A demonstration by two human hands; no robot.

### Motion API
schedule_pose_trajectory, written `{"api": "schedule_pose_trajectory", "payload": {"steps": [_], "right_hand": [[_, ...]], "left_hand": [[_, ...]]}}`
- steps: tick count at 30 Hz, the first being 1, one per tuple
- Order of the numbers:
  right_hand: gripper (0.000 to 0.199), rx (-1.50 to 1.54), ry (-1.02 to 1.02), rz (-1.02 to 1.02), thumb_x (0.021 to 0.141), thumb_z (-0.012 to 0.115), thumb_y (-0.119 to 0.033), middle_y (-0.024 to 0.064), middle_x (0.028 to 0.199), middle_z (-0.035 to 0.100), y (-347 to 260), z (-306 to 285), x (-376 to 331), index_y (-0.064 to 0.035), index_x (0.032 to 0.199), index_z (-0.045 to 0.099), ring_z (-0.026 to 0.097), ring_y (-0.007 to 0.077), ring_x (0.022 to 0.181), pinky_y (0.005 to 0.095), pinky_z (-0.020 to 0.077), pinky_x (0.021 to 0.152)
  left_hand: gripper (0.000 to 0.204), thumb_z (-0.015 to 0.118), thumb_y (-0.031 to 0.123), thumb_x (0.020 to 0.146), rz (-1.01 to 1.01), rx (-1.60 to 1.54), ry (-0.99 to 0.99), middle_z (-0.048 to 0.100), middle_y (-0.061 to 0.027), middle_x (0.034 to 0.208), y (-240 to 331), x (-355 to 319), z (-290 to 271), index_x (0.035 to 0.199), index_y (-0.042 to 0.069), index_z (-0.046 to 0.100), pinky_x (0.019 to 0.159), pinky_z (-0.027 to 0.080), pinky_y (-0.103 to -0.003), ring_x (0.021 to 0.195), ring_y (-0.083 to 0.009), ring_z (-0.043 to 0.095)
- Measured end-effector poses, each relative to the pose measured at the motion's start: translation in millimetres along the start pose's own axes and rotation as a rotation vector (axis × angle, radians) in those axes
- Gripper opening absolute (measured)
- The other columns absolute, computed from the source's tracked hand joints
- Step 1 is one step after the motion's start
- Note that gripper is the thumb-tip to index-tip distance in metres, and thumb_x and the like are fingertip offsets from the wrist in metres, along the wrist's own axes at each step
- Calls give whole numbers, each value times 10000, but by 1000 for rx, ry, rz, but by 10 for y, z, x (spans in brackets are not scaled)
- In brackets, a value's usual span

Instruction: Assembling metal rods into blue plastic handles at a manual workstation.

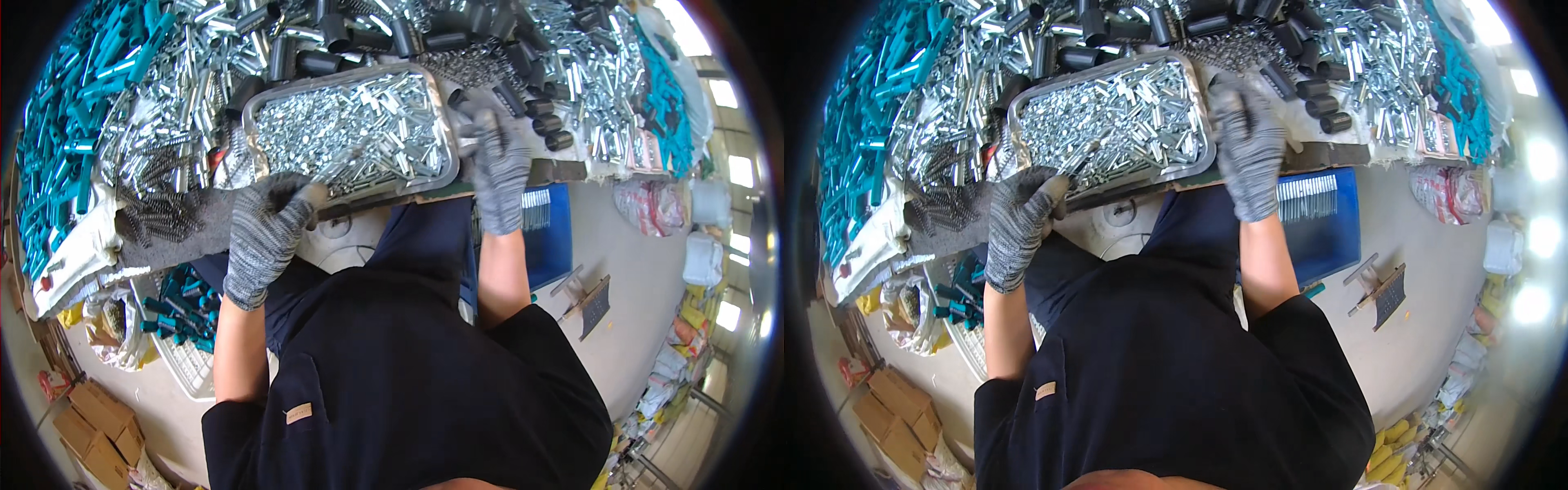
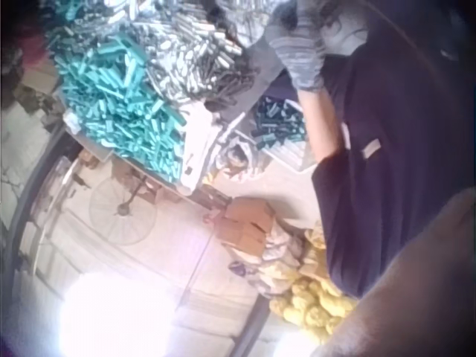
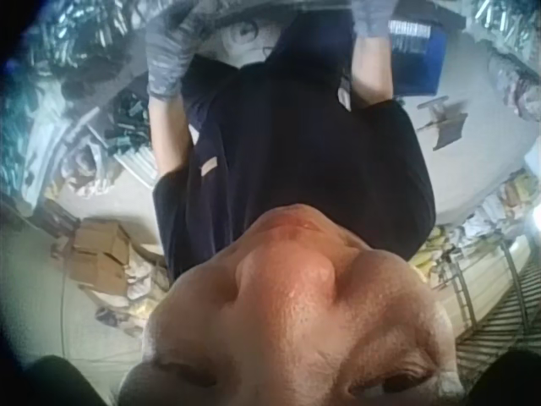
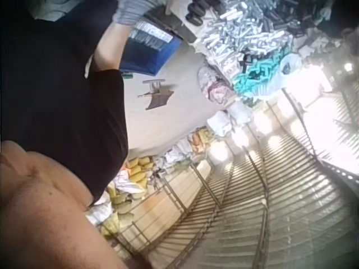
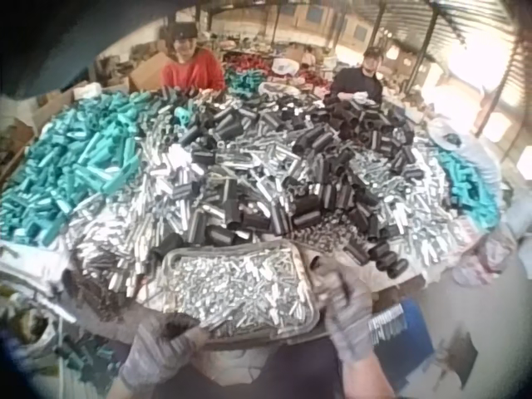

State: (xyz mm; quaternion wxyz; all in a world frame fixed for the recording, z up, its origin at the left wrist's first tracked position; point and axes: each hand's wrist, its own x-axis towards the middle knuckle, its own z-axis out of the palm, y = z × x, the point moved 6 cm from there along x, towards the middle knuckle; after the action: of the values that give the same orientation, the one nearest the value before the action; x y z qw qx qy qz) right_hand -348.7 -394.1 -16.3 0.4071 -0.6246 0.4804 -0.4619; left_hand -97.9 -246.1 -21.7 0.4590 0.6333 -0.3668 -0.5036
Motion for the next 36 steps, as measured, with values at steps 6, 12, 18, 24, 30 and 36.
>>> {"api": "schedule_pose_trajectory", "payload": {"steps": [6,12,18,24,30,36], "right_hand": [[240,-436,16,-39,893,655,-115,54,973,676,178,-451,580,-11,1109,636,611,89,826,239,501,766],[183,-812,-169,-397,808,695,-128,73,902,696,-183,81,773,-53,976,697,649,155,760,280,505,721],[199,-537,-322,-210,807,716,-120,63,895,694,-432,596,968,-23,979,691,639,123,755,262,517,738],[367,-407,-529,-470,785,741,-274,92,895,674,-1107,1404,1140,-74,1083,668,610,181,709,314,519,718],[611,-594,-800,-783,803,715,-288,211,1223,562,-1390,2645,1142,-80,1331,488,640,274,948,350,495,909],[451,-976,-676,-1091,854,604,-207,175,1336,504,-1350,4043,1169,-137,1295,542,499,331,1217,384,384,1050]], "left_hand": [[202,665,171,880,-21,-6,51,588,2,612,-113,110,1,775,-1,677,518,383,-227,547,-50,491],[215,669,187,880,-46,-20,65,591,-2,616,-118,129,-26,783,-4,681,517,384,-229,549,-47,489],[243,638,209,886,74,105,79,599,-30,640,-34,176,-9,833,-27,665,556,444,-261,588,-94,545],[312,662,278,884,127,193,29,645,-85,669,-42,291,46,913,-31,689,592,479,-303,624,-127,591],[390,625,349,897,105,220,4,667,-150,714,-115,314,37,963,-31,682,652,511,-357,653,-203,639],[387,616,346,876,193,262,-21,661,-228,800,-111,304,89,939,-32,674,733,512,-418,761,-349,657]]}}
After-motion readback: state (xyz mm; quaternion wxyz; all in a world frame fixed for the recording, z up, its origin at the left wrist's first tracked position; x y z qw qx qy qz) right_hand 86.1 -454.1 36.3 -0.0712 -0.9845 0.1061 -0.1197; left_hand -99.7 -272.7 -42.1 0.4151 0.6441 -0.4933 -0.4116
